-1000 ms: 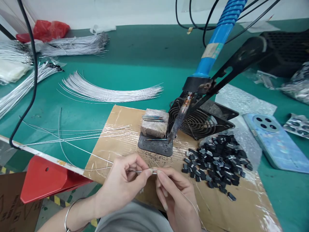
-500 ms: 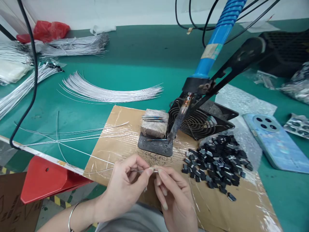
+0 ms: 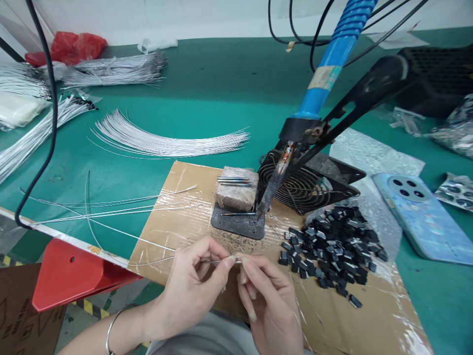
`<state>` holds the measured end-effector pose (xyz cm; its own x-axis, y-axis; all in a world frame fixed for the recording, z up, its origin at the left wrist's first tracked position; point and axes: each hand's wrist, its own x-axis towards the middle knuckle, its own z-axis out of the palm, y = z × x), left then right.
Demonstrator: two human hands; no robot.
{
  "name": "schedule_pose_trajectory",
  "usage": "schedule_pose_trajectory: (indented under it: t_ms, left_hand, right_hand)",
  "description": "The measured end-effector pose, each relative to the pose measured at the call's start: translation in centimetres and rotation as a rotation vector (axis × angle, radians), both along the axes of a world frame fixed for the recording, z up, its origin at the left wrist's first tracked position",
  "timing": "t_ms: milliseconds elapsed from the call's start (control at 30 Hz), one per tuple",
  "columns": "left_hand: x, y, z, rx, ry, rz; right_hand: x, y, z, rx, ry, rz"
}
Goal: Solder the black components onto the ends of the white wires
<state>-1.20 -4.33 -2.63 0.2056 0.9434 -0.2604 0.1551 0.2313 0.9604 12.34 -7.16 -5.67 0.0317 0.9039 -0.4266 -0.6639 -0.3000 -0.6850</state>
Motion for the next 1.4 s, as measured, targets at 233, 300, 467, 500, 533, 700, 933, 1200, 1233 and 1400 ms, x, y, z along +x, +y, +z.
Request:
schedule_pose_trajectory:
  t_ms: [233, 300, 467, 500, 533, 700, 933, 1200, 1233, 1400]
  left_hand:
    - [0.2, -0.5, -0.7, -0.005, -0.025, 0.027]
    - [0.3, -0.6, -0.8, -0.012, -0.034, 0.040]
    - [0.4, -0.4, -0.7, -0.039, -0.058, 0.059]
    - [0.4, -0.4, -0.6, -0.038, -0.059, 0.058]
    - [0.4, -0.4, -0.6, -0.035, -0.061, 0.057]
    - [0.4, -0.5, -0.5, -0.027, -0.063, 0.058]
    - [0.5, -0.6, -0.7, -0.023, -0.023, 0.062]
    - [0.6, 0.2, 0.2, -0.054, -0.059, 0.090]
    - [0.6, 0.3, 0.3, -0.056, -0.056, 0.096]
    - [0.5, 0.2, 0.4, -0.046, -0.040, 0.096]
  right_hand:
    - [-0.7, -0.3, 0.0, -0.016, 0.007, -0.062]
    - [-0.8, -0.3, 0.0, -0.012, 0.006, -0.069]
    - [-0.7, -0.1, 0.0, -0.001, 0.011, -0.047]
    - [-0.7, -0.1, 0.1, 0.002, 0.012, -0.041]
    - [-0.6, -0.1, 0.1, 0.006, 0.012, -0.037]
    - [-0.5, -0.1, 0.3, 0.018, 0.002, -0.039]
    - [-0.8, -0.2, 0.1, 0.020, -0.024, -0.083]
    - [-0.6, 0.1, 0.3, 0.009, -0.067, -0.066]
    - [-0.5, 0.1, 0.3, 0.014, -0.095, -0.060]
    - [-0.3, 0.0, 0.4, 0.003, -0.198, -0.063]
